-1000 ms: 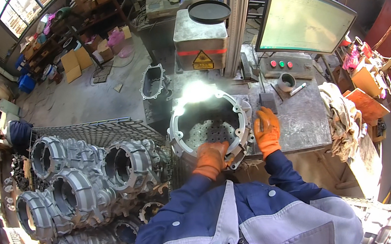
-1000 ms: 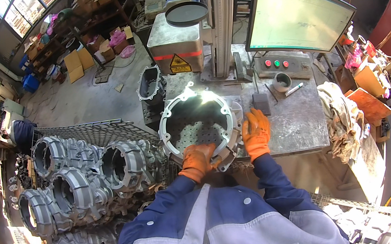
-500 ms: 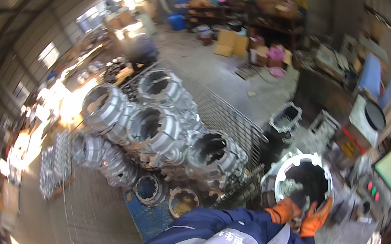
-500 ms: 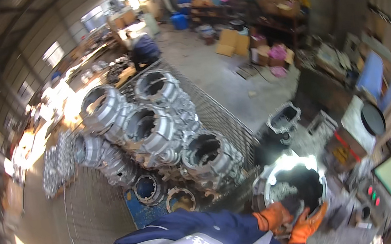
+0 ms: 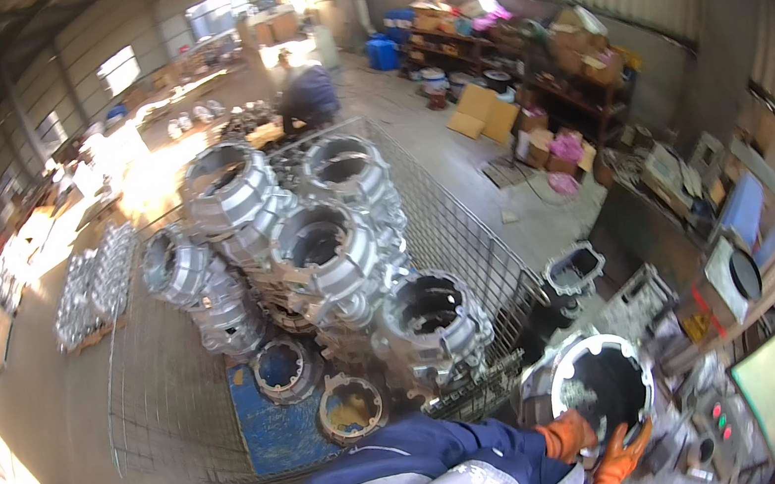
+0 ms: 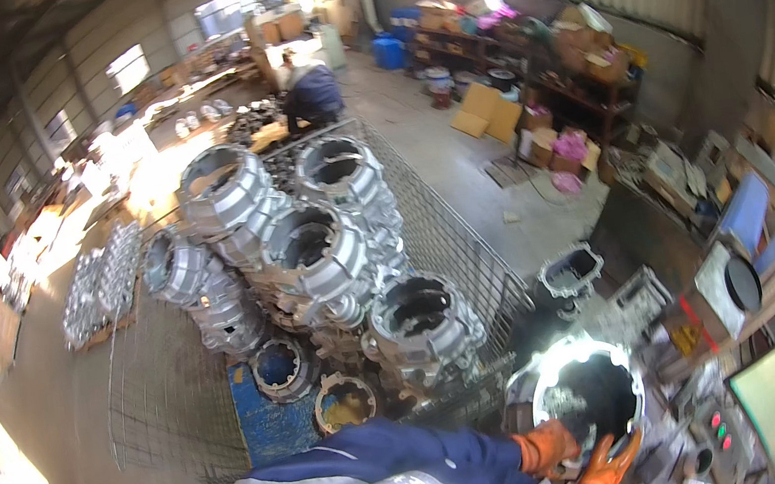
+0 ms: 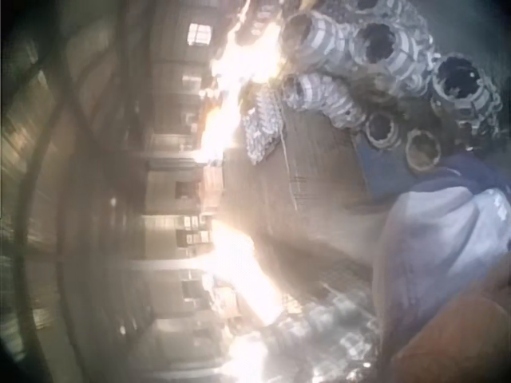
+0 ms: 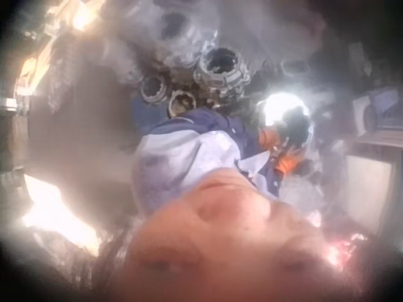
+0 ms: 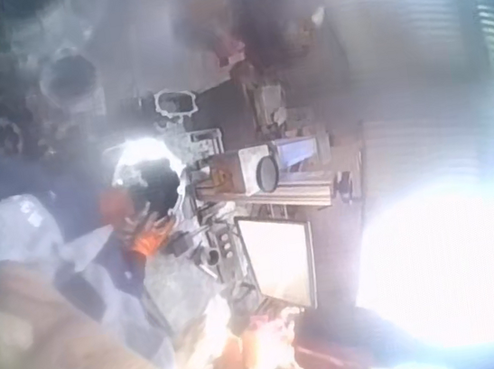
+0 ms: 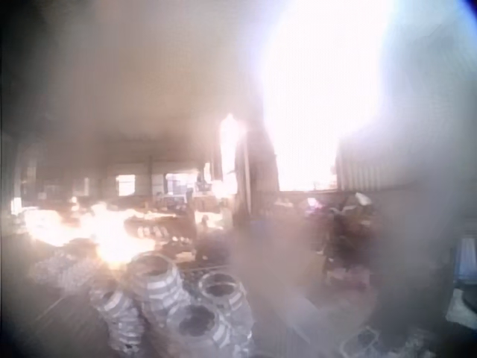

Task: The person repeatedly picks up metal housings from a wire basket, places them on a grinding machine, and grinds the inner surfaces. After each part is processed, it is returned to the basket. The cycle continues with multiple parts throughout the clip.

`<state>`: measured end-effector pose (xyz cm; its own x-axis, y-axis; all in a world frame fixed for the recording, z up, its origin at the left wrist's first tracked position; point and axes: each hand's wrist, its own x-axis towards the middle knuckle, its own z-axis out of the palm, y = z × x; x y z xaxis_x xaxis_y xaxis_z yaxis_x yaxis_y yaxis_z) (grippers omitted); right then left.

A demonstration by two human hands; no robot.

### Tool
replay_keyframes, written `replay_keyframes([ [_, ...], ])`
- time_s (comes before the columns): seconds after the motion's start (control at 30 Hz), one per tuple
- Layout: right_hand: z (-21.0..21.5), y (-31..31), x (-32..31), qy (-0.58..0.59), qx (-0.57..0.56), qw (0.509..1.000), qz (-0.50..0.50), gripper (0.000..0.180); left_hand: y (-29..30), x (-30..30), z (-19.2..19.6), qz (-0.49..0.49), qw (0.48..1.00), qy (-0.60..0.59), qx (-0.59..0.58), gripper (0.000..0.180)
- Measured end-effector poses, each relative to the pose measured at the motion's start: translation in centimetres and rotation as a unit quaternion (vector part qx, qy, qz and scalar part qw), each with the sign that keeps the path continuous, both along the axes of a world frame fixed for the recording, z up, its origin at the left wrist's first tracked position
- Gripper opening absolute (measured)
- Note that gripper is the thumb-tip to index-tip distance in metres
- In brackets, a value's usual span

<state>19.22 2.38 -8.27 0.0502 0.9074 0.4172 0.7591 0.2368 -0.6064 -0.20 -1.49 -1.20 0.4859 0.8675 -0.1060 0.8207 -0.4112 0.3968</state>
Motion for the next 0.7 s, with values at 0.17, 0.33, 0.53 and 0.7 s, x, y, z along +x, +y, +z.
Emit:
replay_keyframes([
  [0.17, 0.9, -3.0, 3.0, 0.173, -0.050, 0.978, -0.107, 0.036, 0.2, -0.4, -1.7, -0.005, 0.989, -0.139, 0.044, 0.051],
  [0.33, -2.4, -6.0, 6.6, -0.103, -0.089, 0.980, -0.142, 0.050, 1.9, -0.5, -0.7, -0.107, 0.993, 0.036, -0.031, 0.050],
  [0.53, -4.9, -5.7, 7.1, -0.292, -0.173, 0.913, -0.224, 0.057, 2.4, -0.5, 0.4, -0.121, 0.988, 0.066, -0.063, 0.051],
  [0.7, -5.0, -3.0, 7.8, -0.314, -0.174, 0.891, -0.279, 0.059, 2.5, -0.2, 0.4, -0.119, 0.985, 0.104, -0.076, 0.053],
])
